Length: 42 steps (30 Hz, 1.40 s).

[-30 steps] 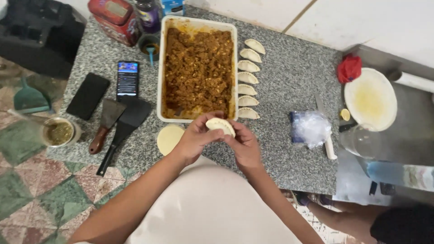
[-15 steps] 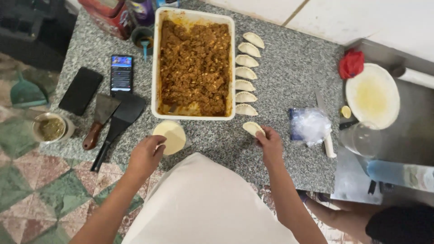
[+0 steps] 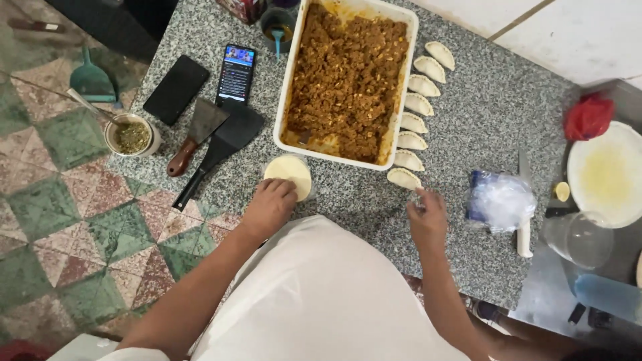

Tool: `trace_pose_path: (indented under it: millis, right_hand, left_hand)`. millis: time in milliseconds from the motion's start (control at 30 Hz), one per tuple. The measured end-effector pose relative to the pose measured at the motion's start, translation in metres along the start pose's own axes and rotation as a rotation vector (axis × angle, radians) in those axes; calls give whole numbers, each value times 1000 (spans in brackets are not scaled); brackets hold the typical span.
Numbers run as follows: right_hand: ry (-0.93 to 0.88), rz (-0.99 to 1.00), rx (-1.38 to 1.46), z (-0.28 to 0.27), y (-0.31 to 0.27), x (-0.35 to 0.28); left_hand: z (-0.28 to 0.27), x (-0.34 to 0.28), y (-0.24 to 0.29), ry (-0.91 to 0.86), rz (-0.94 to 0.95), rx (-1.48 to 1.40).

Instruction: Filling dough circles with a meat mixture and sealing the edges to prepare empanadas.

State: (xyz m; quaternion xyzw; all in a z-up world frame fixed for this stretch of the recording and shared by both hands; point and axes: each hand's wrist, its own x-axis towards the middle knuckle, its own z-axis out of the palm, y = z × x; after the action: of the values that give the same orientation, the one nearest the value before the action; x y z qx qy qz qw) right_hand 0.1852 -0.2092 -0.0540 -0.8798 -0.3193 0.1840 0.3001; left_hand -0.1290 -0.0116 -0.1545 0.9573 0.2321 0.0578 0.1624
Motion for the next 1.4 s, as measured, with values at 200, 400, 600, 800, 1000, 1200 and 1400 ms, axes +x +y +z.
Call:
trace_pose_path:
  millis: [200, 400, 600, 800, 1000, 1200, 1400]
  right_hand:
    - [-155, -86, 156, 47, 25, -20]
    - [-303, -139, 233, 46, -44, -30]
    - [-323, -165, 223, 48, -52, -28]
    - [-422, -112, 200, 44, -77, -25]
    - [-612, -186, 129, 44, -118, -14]
    - [-810, -628, -24, 86, -122, 9]
    - [-859, -883, -402, 93, -142, 5]
  left_hand:
    - [-4, 13, 10, 150, -19, 41]
    - [32, 44, 12, 62, 54, 77]
    - [-8, 44, 27, 46, 80, 126]
    - [-2, 35, 18, -53, -271, -222]
    - [-44, 29, 10, -36, -589, -600]
    - [-60, 36, 19, -112, -648, -695]
    - [-14, 28, -12, -12, -916, -862]
